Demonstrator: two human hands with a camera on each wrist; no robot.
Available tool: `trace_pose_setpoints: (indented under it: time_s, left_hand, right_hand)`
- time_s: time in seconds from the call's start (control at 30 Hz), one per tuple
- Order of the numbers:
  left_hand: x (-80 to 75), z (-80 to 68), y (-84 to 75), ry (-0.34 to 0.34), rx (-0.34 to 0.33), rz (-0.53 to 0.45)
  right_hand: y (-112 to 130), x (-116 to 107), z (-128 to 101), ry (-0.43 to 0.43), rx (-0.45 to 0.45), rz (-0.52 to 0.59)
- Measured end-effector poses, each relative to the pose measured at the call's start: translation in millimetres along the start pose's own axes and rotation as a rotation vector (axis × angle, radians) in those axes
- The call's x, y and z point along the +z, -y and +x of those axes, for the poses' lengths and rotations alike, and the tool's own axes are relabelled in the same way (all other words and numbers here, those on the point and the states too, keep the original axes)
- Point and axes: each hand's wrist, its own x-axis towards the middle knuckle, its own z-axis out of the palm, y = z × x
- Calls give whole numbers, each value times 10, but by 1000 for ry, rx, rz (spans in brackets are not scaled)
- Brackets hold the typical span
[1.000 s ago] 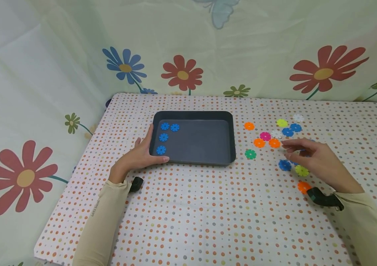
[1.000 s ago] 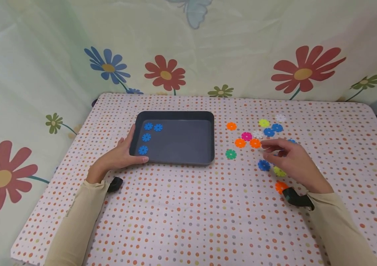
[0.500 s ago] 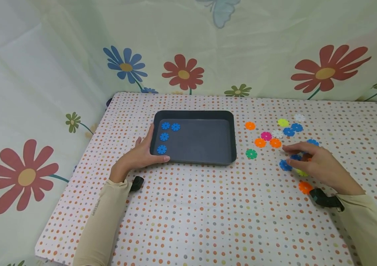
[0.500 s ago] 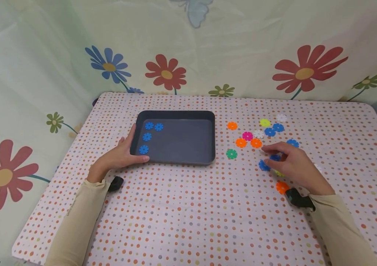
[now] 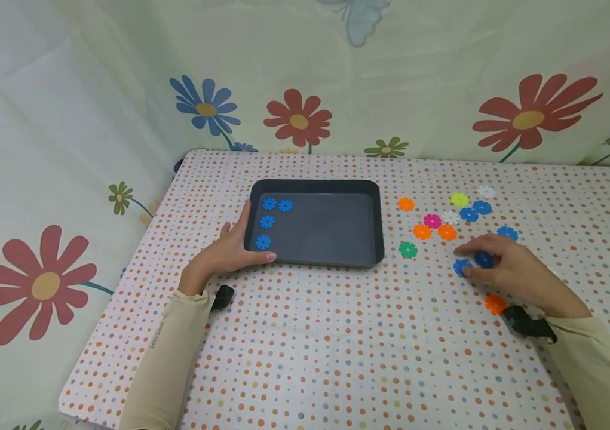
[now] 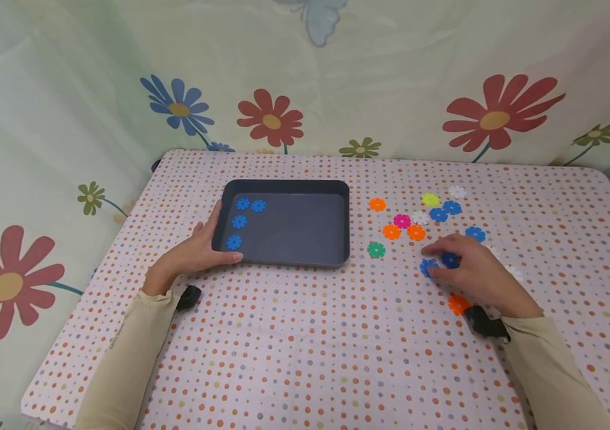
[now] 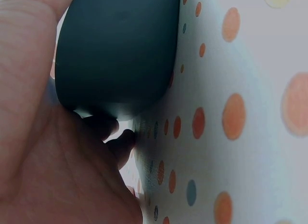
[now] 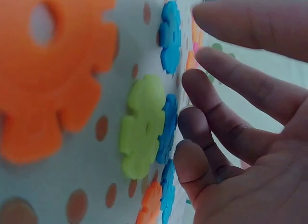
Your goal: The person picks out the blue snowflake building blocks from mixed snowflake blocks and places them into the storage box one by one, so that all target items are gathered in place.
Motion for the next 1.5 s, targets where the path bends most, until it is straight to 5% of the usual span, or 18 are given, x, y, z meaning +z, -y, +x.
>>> trace_pose_setpoints:
  time_s: [0.17,0.67,1.17,1.5]
  left_hand:
    - [-3,-3,-10,-1,4,-2]
    - [7,-1,-4,-6,6,-20]
    - [9,7,6,-6,28,-7]
    - [5,6,3,-6,17,-8]
  right_hand:
    - [-25,-1,-7,26,-35,-7]
    - [-4,57,-4,-72,-162,-70]
    - [47,59,-26,-118,-84,-19]
    - [91,75,11,-134,-101,120]
